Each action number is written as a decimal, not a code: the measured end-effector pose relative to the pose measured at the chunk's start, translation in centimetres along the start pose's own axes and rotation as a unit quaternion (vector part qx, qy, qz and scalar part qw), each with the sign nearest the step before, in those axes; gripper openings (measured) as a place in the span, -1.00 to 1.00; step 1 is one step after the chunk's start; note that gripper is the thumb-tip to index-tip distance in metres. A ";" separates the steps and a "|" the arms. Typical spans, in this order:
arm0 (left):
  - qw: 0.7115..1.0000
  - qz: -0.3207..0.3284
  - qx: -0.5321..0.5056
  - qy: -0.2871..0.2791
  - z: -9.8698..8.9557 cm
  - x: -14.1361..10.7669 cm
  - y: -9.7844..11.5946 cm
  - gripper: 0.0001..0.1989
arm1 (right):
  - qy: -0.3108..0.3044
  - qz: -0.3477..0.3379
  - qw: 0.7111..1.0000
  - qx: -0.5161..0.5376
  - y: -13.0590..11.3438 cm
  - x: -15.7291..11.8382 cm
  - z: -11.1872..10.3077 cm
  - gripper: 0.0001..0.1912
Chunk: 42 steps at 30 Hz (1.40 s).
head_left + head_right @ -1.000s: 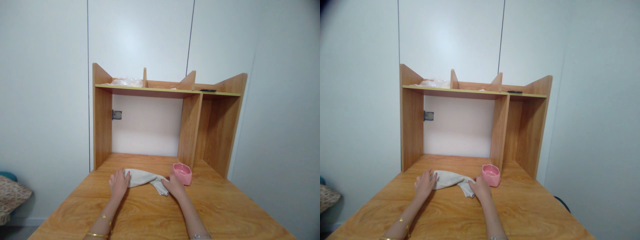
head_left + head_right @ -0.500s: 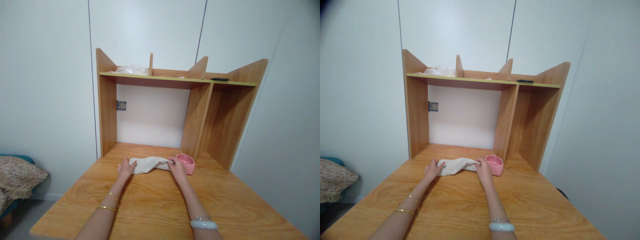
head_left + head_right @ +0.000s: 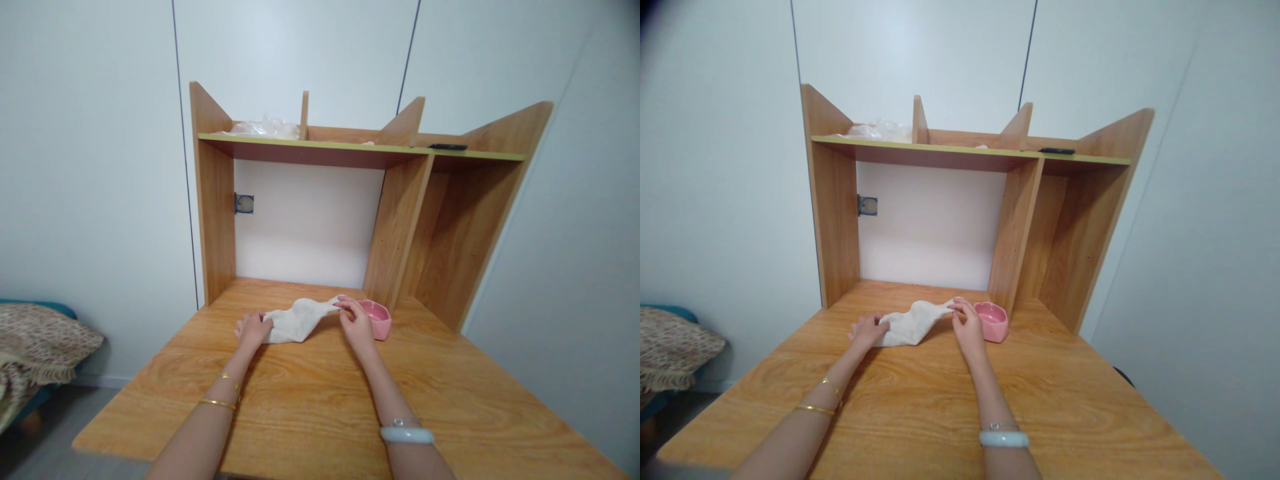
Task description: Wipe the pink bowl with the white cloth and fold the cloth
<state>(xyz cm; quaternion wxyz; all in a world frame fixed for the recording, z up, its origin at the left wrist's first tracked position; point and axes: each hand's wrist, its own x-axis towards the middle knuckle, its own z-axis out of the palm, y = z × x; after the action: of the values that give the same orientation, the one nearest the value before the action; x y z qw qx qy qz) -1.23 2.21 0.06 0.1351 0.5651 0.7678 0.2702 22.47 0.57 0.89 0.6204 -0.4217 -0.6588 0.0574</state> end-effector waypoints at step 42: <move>0.981 0.142 0.127 0.048 -1.6 -1.7 -0.2 -0.73 | -0.083 0.047 0.943 -0.319 2.6 -2.0 0.2 -0.84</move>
<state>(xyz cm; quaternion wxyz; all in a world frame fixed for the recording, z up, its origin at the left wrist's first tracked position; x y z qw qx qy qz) -1.62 0.16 1.12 -0.0144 0.6670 0.7137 0.2136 23.31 1.05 -2.27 0.3926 -0.6220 -0.6712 -0.0919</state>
